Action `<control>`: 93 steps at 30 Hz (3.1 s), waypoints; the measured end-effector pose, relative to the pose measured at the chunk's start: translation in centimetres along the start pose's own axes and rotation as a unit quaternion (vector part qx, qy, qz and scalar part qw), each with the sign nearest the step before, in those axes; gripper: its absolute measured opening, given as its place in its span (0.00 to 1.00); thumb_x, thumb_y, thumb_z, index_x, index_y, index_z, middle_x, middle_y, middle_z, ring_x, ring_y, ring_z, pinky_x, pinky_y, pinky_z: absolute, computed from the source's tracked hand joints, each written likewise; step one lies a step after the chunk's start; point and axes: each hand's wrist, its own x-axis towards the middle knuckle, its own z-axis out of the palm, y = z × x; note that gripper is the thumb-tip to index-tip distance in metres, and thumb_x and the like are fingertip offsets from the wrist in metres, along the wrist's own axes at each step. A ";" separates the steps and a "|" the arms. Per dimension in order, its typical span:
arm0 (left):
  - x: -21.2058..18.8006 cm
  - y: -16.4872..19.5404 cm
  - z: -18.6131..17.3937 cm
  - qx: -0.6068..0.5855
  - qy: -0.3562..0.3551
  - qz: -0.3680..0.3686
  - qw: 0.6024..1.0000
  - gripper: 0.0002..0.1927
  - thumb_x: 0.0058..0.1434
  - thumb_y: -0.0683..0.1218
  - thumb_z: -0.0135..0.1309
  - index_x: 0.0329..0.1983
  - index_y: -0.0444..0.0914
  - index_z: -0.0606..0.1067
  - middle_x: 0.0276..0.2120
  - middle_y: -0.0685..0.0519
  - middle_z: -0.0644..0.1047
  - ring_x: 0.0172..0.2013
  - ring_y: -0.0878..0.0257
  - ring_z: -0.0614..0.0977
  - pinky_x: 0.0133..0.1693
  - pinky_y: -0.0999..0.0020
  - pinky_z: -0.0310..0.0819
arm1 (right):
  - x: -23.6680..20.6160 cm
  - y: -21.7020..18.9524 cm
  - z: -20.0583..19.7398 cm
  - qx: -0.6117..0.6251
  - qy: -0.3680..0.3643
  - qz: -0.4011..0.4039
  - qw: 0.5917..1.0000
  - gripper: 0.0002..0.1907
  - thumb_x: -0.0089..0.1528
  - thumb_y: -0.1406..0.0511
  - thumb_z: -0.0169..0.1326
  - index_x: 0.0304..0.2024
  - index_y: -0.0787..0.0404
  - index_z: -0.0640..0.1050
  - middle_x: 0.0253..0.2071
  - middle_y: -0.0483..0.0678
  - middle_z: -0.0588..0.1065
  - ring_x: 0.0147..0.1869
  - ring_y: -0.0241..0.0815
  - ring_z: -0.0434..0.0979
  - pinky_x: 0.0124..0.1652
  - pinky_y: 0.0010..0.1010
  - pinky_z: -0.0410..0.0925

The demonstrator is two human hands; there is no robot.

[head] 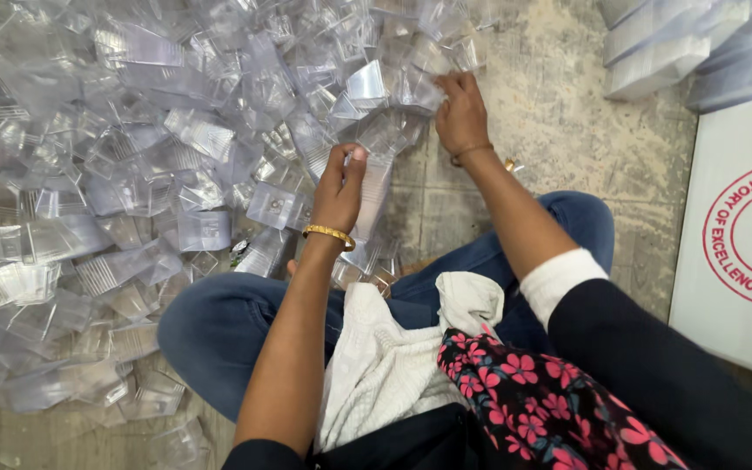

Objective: The person sits on the floor among a large pile of clear plastic cups and stacks them one at a time, picking up individual cups and nesting them into a growing stack, then setting completed stacks aside.

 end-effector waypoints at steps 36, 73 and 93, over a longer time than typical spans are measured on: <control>0.3 -3.2 2.4 0.125 -0.217 0.099 0.963 0.30 0.61 0.62 0.53 0.62 0.43 0.75 0.52 0.42 0.80 0.50 0.49 0.83 0.52 0.59 0.75 | -12.8 0.0 -8.0 0.459 -0.118 0.204 0.856 0.06 0.62 0.71 0.64 0.40 0.64 0.80 0.52 0.49 0.77 0.51 0.33 0.79 0.53 0.25 0.74; -0.8 1.2 0.1 0.164 -0.208 0.182 0.947 0.21 0.62 0.58 0.53 0.54 0.46 0.79 0.40 0.47 0.78 0.43 0.52 0.81 0.47 0.58 0.74 | -11.5 7.3 -17.5 0.113 -0.026 0.058 0.992 0.36 0.58 0.65 0.71 0.62 0.60 0.64 0.55 0.52 0.72 0.61 0.47 0.75 0.59 0.39 0.72; -1.0 -0.2 1.6 0.075 -0.256 0.217 0.939 0.23 0.65 0.59 0.58 0.56 0.41 0.79 0.48 0.49 0.80 0.50 0.56 0.81 0.52 0.62 0.73 | -12.1 -1.3 -14.9 0.358 -0.184 0.055 0.914 0.40 0.52 0.72 0.71 0.64 0.60 0.68 0.60 0.47 0.71 0.64 0.38 0.72 0.59 0.33 0.71</control>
